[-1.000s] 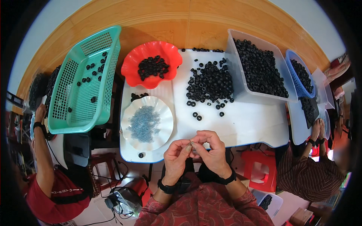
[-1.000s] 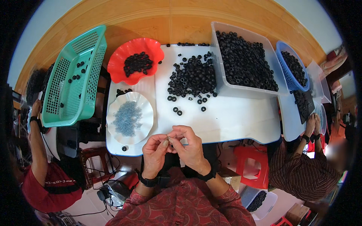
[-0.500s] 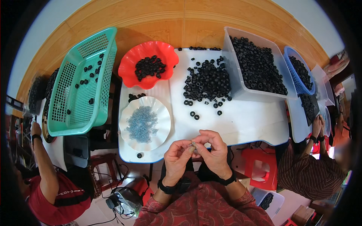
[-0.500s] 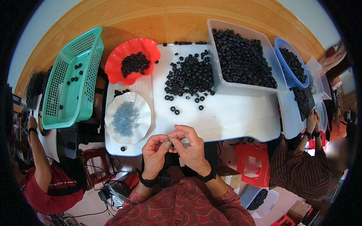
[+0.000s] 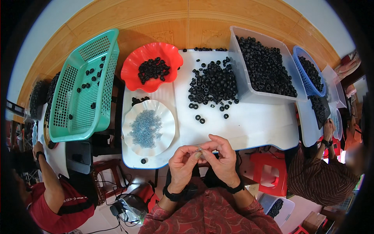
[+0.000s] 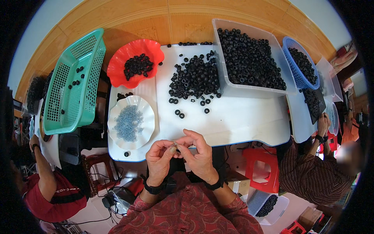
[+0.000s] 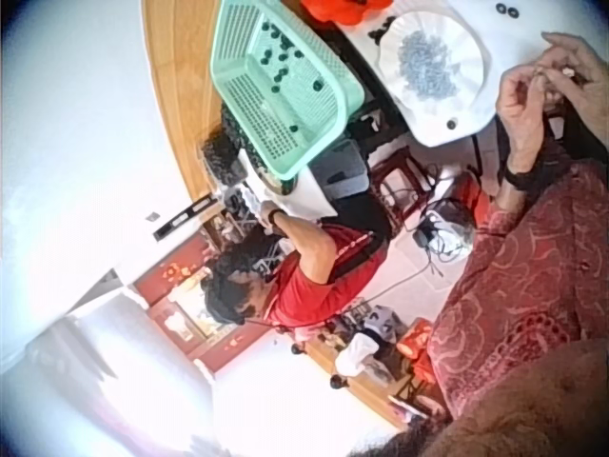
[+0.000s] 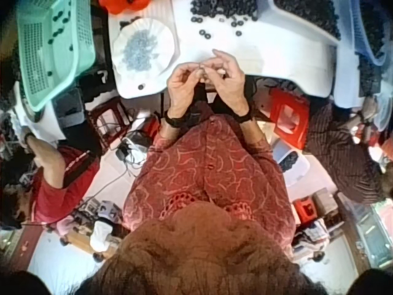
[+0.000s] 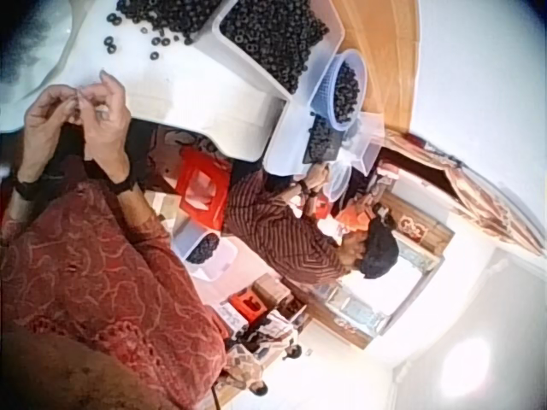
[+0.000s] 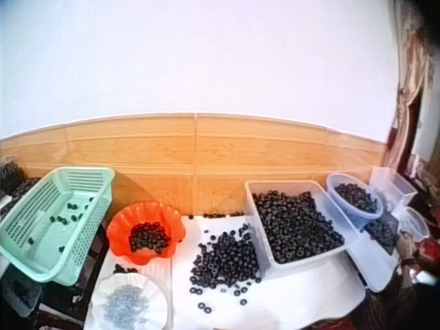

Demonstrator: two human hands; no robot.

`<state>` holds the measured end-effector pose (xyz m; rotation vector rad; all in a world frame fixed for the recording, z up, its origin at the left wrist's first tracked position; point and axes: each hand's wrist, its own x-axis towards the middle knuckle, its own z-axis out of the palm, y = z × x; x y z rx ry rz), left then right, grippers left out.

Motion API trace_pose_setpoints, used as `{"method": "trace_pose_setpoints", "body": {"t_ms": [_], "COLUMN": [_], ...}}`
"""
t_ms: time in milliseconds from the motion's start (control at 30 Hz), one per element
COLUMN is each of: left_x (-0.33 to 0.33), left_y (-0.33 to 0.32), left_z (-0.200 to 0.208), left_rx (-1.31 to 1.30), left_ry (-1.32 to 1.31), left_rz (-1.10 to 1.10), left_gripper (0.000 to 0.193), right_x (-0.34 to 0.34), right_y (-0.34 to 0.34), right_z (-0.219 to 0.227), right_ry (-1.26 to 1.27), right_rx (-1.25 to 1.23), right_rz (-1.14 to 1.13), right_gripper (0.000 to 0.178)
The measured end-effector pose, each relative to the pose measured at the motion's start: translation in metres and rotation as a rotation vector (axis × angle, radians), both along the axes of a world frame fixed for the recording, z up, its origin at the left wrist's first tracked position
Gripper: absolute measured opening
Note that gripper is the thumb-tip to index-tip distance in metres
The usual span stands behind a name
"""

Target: Sorting small black plastic O-rings or gaskets on a manufacturing table.

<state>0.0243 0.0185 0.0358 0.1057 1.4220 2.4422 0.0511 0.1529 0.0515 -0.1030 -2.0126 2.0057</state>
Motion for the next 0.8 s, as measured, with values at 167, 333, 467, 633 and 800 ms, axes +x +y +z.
{"method": "trace_pose_setpoints", "body": {"t_ms": [167, 333, 467, 633, 800], "left_x": [0.0, 0.0, 0.001, 0.003, 0.004], "left_y": [-0.001, -0.001, 0.0, 0.001, 0.001], "left_z": [0.004, 0.005, 0.007, 0.007, 0.007], "left_rx": [-0.005, -0.039, -0.045, -0.082, -0.086], "left_ry": [0.017, 0.054, 0.072, 0.095, 0.105], "left_rz": [-0.029, -0.046, -0.037, -0.034, -0.041], "left_gripper": [0.014, 0.013, 0.014, 0.014, 0.013], "right_x": [0.007, 0.009, 0.009, 0.01, 0.011], "right_y": [0.001, 0.001, 0.001, 0.002, 0.003], "right_z": [0.0, 0.004, 0.005, 0.008, 0.009], "right_ry": [-0.095, -0.106, -0.109, -0.126, -0.121], "right_rx": [-0.115, -0.201, -0.251, -0.289, -0.323], "right_rz": [0.025, 0.031, 0.034, 0.033, 0.04], "right_gripper": [0.043, 0.041, 0.04, 0.039, 0.039]}}
